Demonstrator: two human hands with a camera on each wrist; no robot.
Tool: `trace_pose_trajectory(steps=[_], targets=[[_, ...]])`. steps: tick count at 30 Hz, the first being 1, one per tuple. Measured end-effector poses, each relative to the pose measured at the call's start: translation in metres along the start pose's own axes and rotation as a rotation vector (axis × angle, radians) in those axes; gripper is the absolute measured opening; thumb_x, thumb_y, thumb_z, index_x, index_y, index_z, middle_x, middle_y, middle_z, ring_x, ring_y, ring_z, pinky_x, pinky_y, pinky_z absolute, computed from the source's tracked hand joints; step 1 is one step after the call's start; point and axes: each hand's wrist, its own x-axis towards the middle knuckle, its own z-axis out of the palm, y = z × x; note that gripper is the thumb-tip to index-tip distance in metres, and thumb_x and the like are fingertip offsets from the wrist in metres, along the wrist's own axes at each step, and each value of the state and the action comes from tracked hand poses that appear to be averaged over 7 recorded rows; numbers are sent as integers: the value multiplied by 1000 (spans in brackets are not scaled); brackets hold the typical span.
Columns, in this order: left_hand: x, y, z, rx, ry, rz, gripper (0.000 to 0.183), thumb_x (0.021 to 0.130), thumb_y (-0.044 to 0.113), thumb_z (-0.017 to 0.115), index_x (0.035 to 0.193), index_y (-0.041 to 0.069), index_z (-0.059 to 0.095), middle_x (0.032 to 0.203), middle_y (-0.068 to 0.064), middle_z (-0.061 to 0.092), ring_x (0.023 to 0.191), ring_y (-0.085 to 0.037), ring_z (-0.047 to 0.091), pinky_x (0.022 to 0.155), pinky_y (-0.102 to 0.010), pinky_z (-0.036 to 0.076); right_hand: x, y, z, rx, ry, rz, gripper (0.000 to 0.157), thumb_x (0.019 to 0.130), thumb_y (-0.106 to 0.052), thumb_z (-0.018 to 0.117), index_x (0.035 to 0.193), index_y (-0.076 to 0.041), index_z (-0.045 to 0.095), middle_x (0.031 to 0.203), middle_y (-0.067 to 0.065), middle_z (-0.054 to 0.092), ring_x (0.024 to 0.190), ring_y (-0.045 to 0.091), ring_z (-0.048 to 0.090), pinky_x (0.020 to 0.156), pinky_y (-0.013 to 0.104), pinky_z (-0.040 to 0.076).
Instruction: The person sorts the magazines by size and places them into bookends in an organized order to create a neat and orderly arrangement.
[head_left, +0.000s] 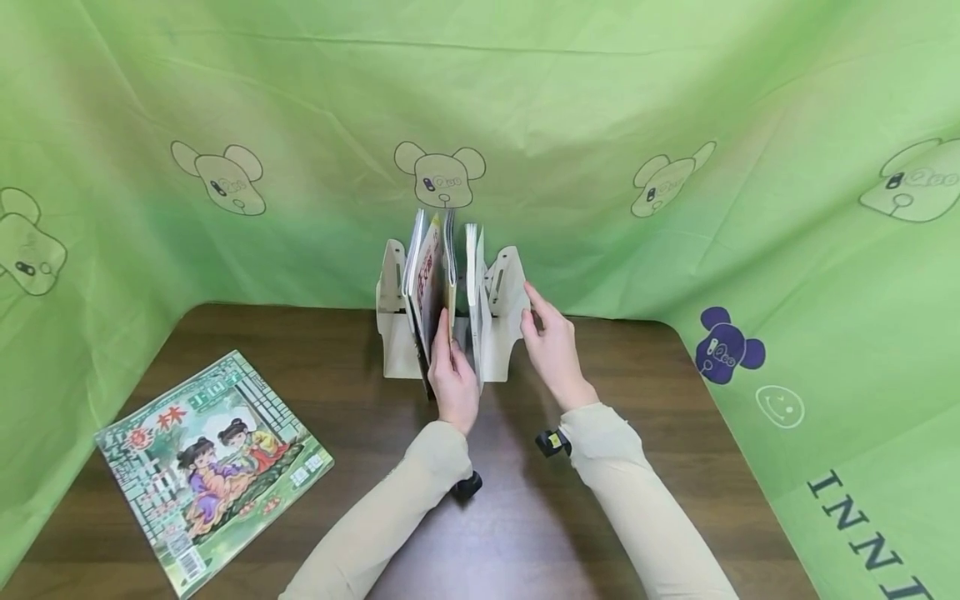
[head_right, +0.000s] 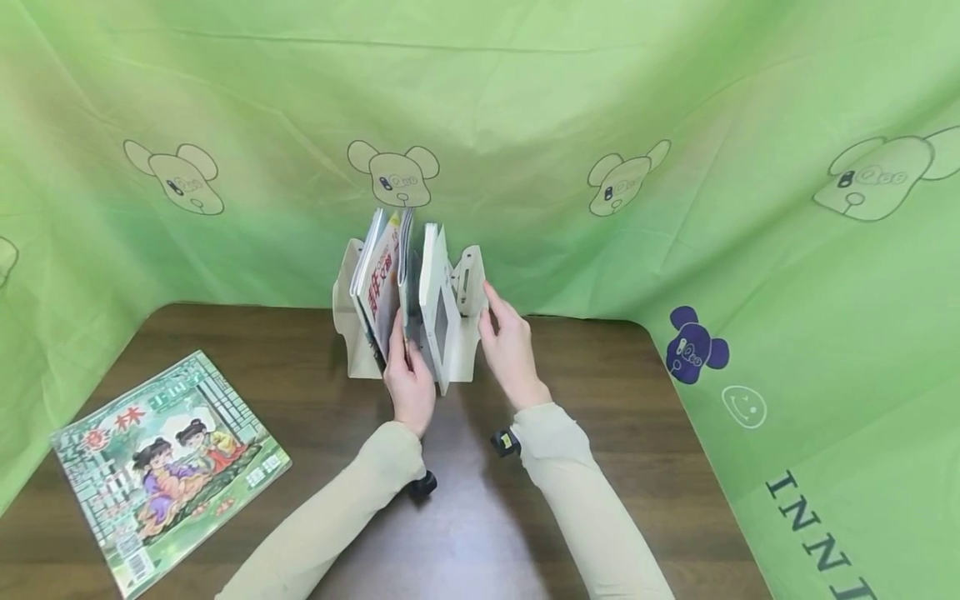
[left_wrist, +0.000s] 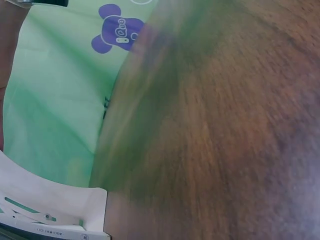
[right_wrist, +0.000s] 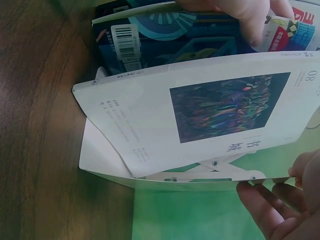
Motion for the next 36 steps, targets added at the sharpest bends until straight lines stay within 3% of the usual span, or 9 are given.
trace_pose_trajectory(steps=[5,13,20,28,36], targets=[[-1,1,-3,28,-3,-21,58,101,-11,48,157,4,44,158,-14,49,143,-32,49,115,-50,44,0,-1,-1,4,2,4,45,102,0,57,147,-1,57,136,22,66,80,30,64,69,35,54],[2,8,-6,42,-31,36,59,98,-14,49,155,0,44,157,-25,46,145,-36,46,117,-51,41,0,-1,0,11,16,-10,45,101,1,59,146,0,58,136,22,66,76,28,63,68,32,54],[7,21,-9,39,-36,205,60,99,-13,51,157,-7,37,159,-29,39,150,-37,38,124,-37,33,0,0,1,26,3,1,45,102,1,58,146,1,57,137,23,66,67,23,56,62,20,47],[14,35,-16,51,-14,419,61,95,-15,55,153,-15,35,159,-33,33,151,-42,34,125,-42,31,0,-1,0,25,-3,4,45,102,0,58,147,0,57,137,22,65,67,23,55,65,21,48],[16,39,-25,81,-18,475,62,91,-17,57,151,-15,40,156,-34,33,147,-46,37,122,-42,36,-1,-1,0,26,-11,12,45,103,-1,57,148,-1,57,135,22,67,69,25,58,65,24,49]])
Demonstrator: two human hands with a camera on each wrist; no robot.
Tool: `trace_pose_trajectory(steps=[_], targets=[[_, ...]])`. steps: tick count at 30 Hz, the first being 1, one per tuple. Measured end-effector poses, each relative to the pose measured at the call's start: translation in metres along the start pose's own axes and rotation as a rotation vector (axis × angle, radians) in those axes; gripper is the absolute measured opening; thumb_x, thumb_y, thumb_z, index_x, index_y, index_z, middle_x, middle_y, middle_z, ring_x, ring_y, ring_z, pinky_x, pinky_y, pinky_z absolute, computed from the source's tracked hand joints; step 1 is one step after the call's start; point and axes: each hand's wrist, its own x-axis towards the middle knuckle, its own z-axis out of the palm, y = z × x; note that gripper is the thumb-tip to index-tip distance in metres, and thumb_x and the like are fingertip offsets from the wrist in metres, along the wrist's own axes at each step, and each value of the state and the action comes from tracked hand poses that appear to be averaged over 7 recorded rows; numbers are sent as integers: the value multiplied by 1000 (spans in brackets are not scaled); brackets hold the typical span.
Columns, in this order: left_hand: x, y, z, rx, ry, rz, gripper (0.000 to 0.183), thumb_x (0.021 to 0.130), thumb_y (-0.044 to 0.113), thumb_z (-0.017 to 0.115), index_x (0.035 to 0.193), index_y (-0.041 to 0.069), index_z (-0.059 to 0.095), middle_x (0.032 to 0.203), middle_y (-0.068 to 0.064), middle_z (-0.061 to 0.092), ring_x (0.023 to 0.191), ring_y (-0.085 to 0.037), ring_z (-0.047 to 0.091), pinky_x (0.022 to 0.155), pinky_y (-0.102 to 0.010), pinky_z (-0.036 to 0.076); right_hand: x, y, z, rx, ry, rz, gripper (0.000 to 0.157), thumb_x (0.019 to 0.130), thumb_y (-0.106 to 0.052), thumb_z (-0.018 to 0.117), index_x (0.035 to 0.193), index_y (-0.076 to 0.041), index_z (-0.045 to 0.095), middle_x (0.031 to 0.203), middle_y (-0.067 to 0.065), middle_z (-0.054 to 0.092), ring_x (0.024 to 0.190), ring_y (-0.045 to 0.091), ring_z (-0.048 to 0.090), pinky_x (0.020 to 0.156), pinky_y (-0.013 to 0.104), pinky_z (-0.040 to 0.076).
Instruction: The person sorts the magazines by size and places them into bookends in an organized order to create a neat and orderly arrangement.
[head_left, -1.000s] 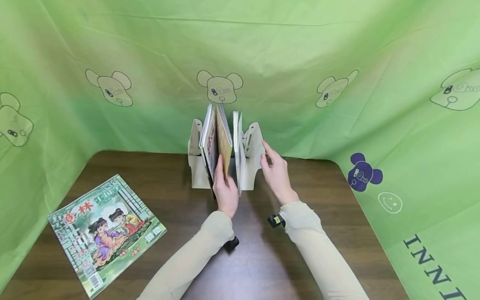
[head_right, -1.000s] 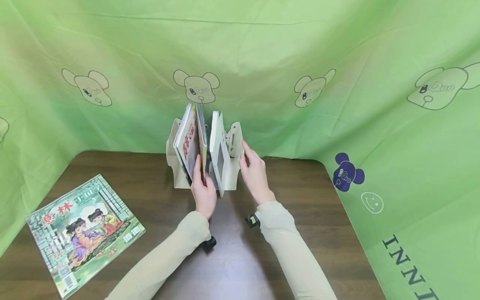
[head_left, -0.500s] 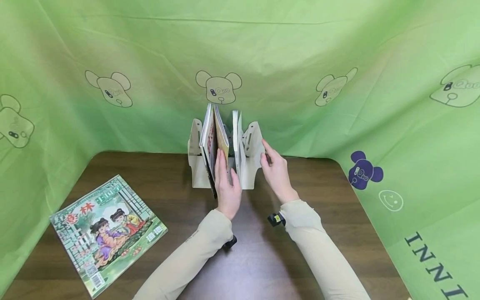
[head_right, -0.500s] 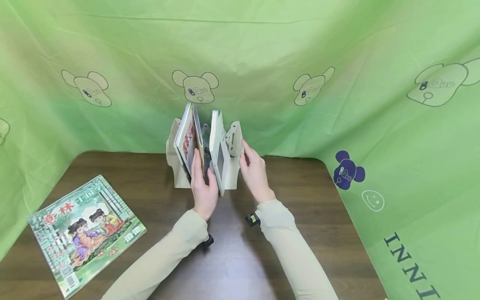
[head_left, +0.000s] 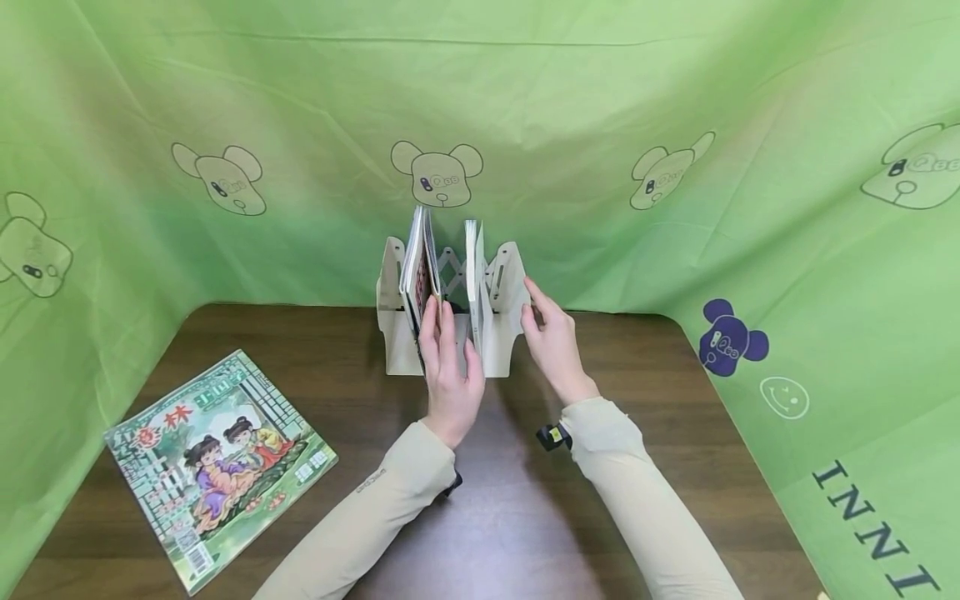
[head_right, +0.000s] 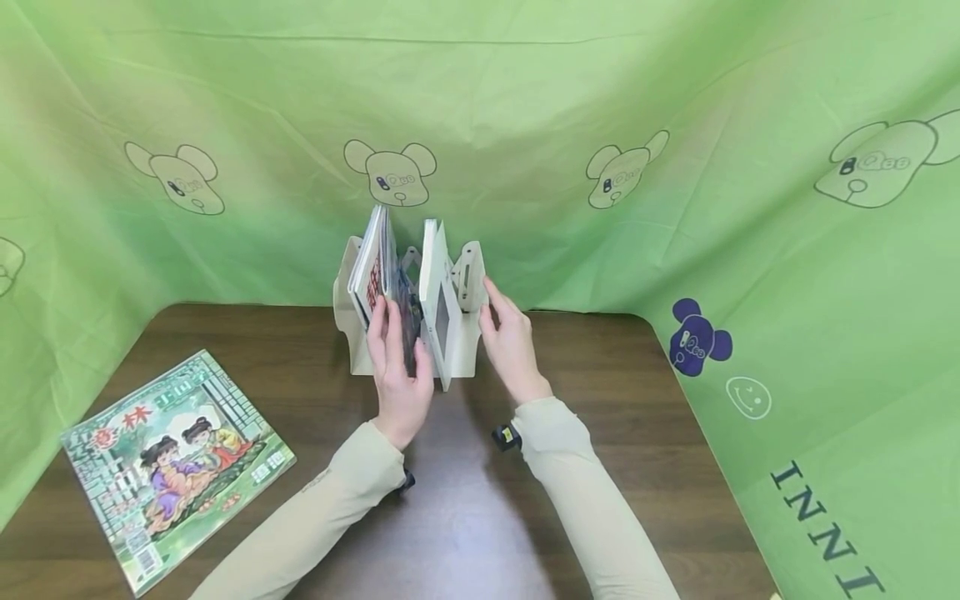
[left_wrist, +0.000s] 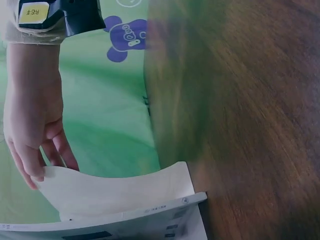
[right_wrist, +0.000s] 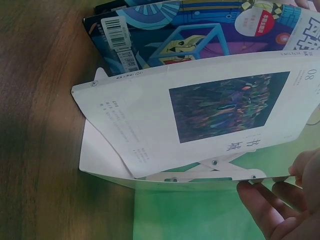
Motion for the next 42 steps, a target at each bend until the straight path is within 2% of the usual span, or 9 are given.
trace_pose_trajectory(steps=[5,10,17,22,29,35,39,42], targets=[[0,0,-7,-29,-12,-8,66,87,-21,58,151,-13,41,156,-36,30,146,-48,38,120,-43,39,0,2,0,3,-13,20,45,104,-1,56,149,-3,56,138,21,65,66,22,54,63,19,46],[-1,2,-16,-51,-34,-24,66,88,-21,58,151,-11,43,157,-36,28,147,-49,35,120,-47,38,1,3,1,6,-13,25,46,103,-1,56,149,-2,56,138,21,65,61,19,48,59,17,42],[-1,3,-27,-6,-37,-26,60,91,-15,59,149,-9,47,157,-33,34,146,-48,36,116,-52,43,1,3,0,21,-12,35,46,103,-1,56,149,-2,56,134,24,66,58,19,45,55,15,38],[1,2,-29,12,-42,-12,61,90,-14,60,149,-7,48,158,-32,35,143,-51,36,113,-53,46,2,4,-1,20,-2,28,46,102,-1,57,148,-2,56,128,26,68,62,22,48,59,16,41],[1,2,-35,67,-30,-36,59,90,-10,61,147,-5,52,157,-29,42,137,-47,41,117,-51,37,0,2,0,24,3,21,45,102,0,57,148,-1,57,131,26,67,64,21,49,61,16,41],[6,-2,-47,40,-23,-74,56,90,-10,60,145,-7,50,149,-26,48,131,-44,46,114,-45,40,-1,1,0,28,4,23,45,102,0,57,148,-1,57,135,24,66,64,22,51,59,15,41],[11,-6,-58,9,-22,-90,52,91,-10,58,142,-8,47,139,-26,51,123,-39,51,104,-39,45,0,0,0,23,3,26,45,102,-1,57,148,-1,57,137,22,66,67,23,55,62,15,43],[15,-6,-69,-5,-64,-130,47,93,-9,57,139,-6,47,133,-25,53,118,-36,53,97,-37,46,1,0,0,21,3,23,45,102,-1,57,148,-2,57,135,22,66,71,24,58,64,18,46]])
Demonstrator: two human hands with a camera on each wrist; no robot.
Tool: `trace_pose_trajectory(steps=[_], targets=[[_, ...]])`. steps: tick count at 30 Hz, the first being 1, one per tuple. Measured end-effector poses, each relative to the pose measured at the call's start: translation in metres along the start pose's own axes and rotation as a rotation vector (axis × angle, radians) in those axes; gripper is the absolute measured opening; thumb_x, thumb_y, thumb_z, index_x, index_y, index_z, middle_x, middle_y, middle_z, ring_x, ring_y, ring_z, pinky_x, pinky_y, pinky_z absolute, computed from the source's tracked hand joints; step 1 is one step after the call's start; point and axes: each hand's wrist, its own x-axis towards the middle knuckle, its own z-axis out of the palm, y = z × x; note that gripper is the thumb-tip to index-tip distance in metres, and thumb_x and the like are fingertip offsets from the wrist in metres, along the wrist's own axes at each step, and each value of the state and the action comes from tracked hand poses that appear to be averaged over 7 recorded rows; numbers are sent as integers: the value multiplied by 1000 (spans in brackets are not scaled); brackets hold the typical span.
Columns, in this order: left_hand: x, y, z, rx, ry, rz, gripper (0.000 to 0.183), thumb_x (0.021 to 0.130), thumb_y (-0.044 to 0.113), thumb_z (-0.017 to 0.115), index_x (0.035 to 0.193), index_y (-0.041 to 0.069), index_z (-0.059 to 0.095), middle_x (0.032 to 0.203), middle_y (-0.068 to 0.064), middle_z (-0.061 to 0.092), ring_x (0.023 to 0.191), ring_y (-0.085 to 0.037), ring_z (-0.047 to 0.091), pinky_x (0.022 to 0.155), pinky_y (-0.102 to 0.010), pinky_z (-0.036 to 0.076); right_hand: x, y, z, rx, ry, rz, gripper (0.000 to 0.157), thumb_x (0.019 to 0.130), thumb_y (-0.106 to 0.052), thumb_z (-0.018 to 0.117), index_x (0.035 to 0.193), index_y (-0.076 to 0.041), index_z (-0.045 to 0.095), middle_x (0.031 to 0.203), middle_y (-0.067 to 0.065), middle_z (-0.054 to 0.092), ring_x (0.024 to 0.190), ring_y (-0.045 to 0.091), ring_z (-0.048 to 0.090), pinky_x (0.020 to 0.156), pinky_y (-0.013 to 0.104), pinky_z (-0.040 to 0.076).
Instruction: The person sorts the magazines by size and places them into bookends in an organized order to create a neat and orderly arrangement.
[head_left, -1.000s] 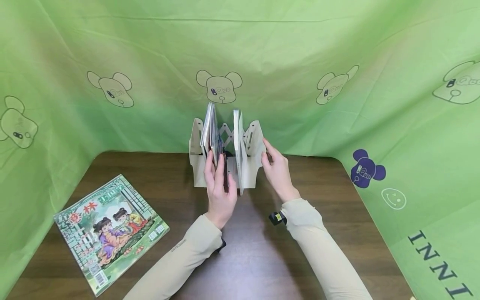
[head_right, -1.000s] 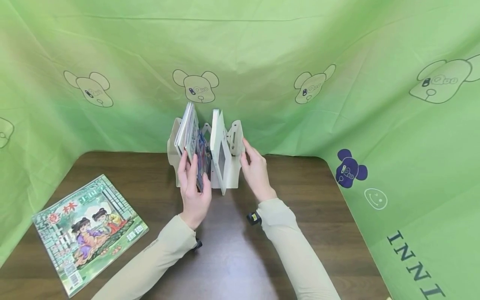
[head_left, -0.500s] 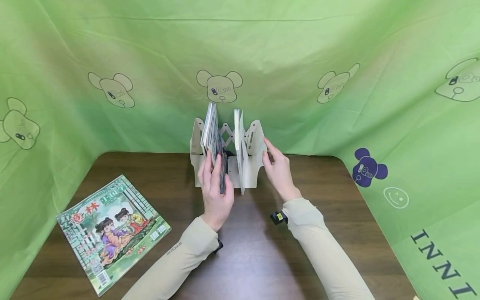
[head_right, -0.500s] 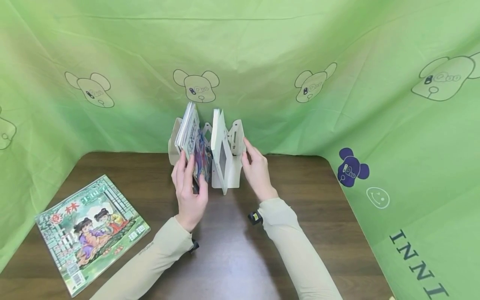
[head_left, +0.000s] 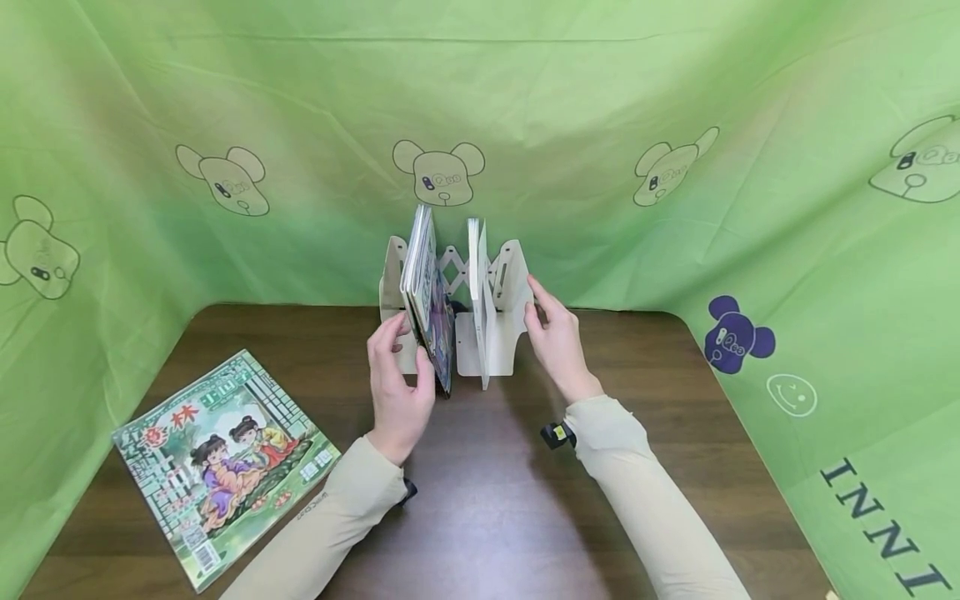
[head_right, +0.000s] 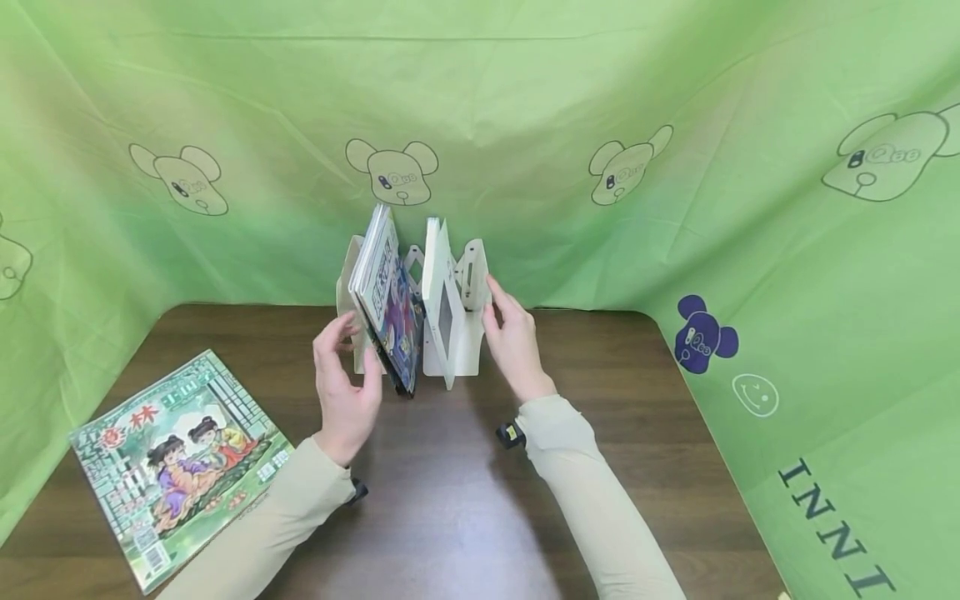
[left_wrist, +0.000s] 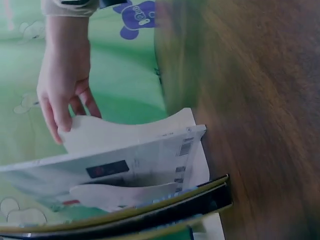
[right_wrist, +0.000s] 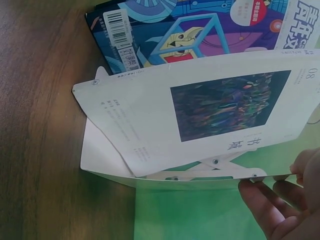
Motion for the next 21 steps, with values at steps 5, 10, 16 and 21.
trace_pose_trajectory(steps=[5,10,16,21], targets=[[5,-1,-22,39,-103,-146,44,96,-6,59,139,-5,51,129,-23,56,118,-36,56,100,-43,49,1,1,-1,-8,0,-5,46,102,0,57,148,-2,57,129,24,68,71,25,58,66,24,48],[10,-8,-47,112,-173,-311,45,96,-1,63,140,-5,52,129,-23,57,119,-37,56,103,-49,48,0,0,0,-8,-12,29,46,103,-2,57,149,-5,57,138,19,66,74,26,60,67,21,47],[10,-27,-83,258,-240,-405,48,99,8,63,145,-3,51,136,-26,55,127,-41,51,107,-55,41,0,0,2,5,-10,26,46,103,-3,57,148,-4,57,141,19,64,83,27,66,67,19,49],[5,-41,-112,352,-313,-479,53,101,12,63,149,-3,47,141,-29,51,130,-46,47,107,-59,39,0,0,1,4,-13,35,46,103,-4,57,149,-6,57,142,17,64,81,26,65,66,20,48]])
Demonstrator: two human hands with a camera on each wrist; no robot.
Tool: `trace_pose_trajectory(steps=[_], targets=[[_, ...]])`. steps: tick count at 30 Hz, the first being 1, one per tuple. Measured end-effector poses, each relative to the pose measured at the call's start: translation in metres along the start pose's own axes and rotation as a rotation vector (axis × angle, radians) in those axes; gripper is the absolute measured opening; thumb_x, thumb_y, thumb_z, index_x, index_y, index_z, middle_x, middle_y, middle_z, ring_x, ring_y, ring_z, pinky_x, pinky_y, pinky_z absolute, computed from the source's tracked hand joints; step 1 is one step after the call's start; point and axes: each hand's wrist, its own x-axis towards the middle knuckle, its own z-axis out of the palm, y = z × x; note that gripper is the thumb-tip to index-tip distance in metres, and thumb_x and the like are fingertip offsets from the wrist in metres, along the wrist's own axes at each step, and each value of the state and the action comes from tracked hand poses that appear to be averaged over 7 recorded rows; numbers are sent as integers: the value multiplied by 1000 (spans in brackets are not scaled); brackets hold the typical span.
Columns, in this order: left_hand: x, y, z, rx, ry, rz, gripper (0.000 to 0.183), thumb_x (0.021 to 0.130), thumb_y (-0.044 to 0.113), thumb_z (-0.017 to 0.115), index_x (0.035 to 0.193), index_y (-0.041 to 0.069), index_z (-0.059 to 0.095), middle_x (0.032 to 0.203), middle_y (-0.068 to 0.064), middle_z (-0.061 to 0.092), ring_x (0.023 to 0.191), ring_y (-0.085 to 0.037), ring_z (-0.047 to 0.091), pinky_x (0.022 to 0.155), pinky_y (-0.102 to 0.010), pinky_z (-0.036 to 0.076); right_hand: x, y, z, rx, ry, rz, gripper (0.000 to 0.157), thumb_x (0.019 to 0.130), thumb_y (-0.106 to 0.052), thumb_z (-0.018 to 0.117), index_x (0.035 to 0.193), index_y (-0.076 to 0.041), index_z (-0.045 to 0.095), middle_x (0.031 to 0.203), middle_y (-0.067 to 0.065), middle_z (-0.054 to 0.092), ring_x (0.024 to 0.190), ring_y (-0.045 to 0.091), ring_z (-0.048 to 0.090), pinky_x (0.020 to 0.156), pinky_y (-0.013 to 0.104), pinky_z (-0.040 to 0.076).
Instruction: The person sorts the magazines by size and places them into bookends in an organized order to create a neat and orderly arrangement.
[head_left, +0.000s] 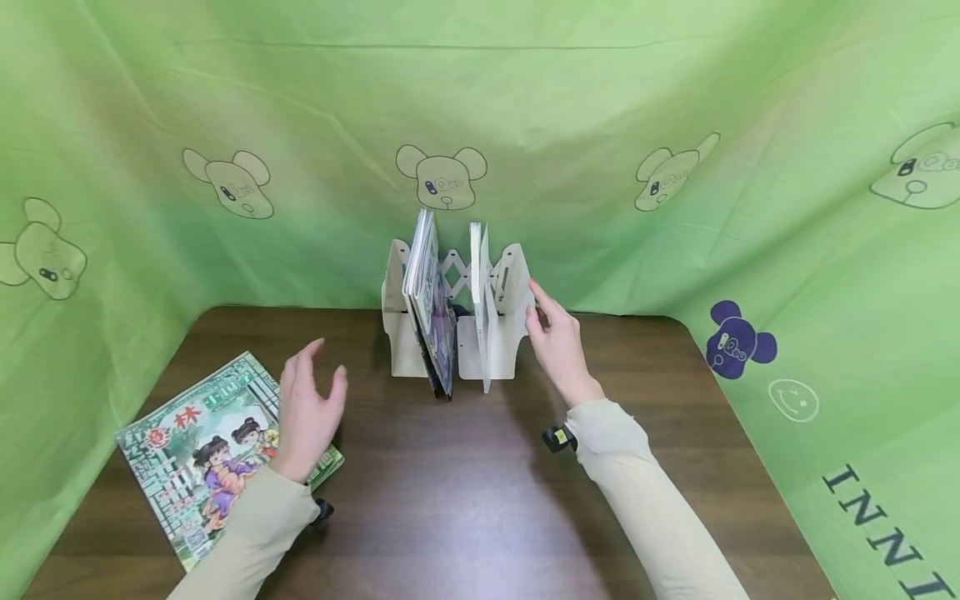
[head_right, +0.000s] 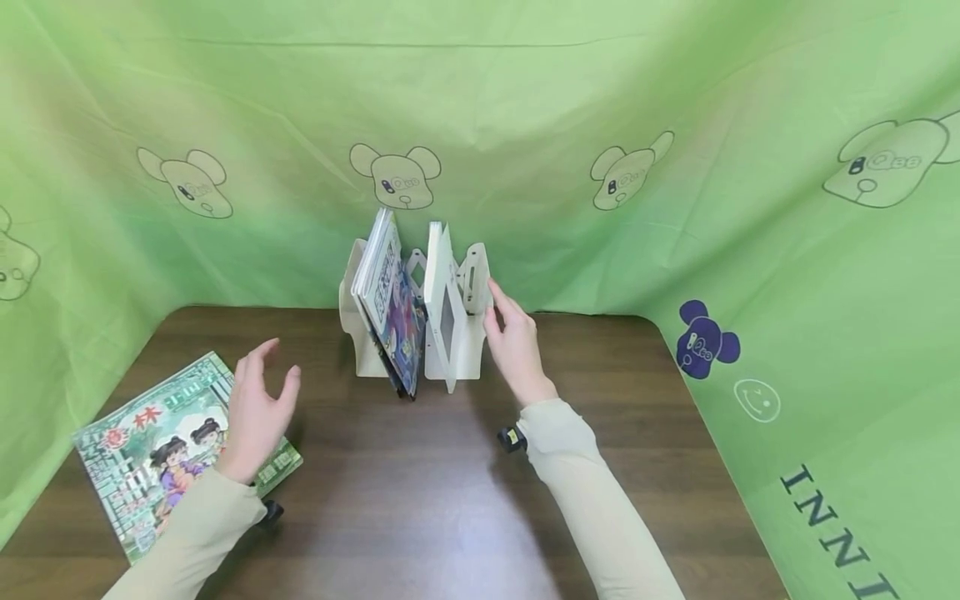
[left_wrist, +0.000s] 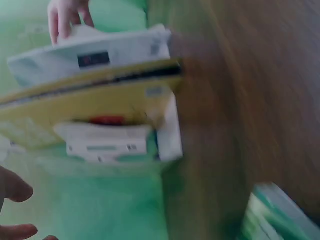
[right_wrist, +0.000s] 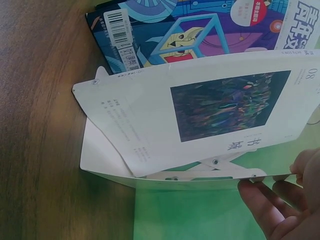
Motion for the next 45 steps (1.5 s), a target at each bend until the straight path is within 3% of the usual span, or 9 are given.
trace_pose_trajectory(steps=[12,23,31,35,39,45], targets=[[-7,-54,-56,242,-96,-111,67,100,22,66,153,-7,39,144,-41,42,127,-57,42,102,-70,38,0,-1,2,-1,-6,-5,46,103,-3,57,149,-4,57,140,19,65,83,28,65,69,24,50],[-19,-96,-103,414,-238,-283,81,102,32,63,158,-11,24,146,-50,29,130,-67,31,95,-81,34,1,0,2,8,-3,11,47,103,-3,57,149,-7,57,141,18,64,86,28,67,68,18,48],[-26,-115,-129,478,-333,-426,85,102,40,61,153,-16,21,145,-54,21,130,-73,25,97,-86,31,1,0,2,13,3,7,47,102,-3,59,149,-4,56,140,19,65,92,31,71,72,23,54],[-30,-123,-139,494,-427,-536,103,101,51,58,155,-18,4,144,-62,4,128,-81,15,97,-89,26,0,-1,1,22,-4,17,47,102,-3,60,150,-4,56,144,18,62,98,33,72,75,29,57],[-34,-128,-145,482,-458,-616,121,98,58,61,153,-17,-16,141,-64,-15,129,-84,2,102,-88,20,0,0,0,29,-10,23,47,103,-4,60,150,-4,55,145,17,61,99,33,71,76,28,57],[-31,-134,-152,497,-520,-609,127,95,63,64,153,-20,-13,137,-66,2,124,-84,10,99,-87,27,-1,0,0,23,-8,25,47,103,-5,59,149,-3,56,144,18,61,94,31,69,71,19,50]])
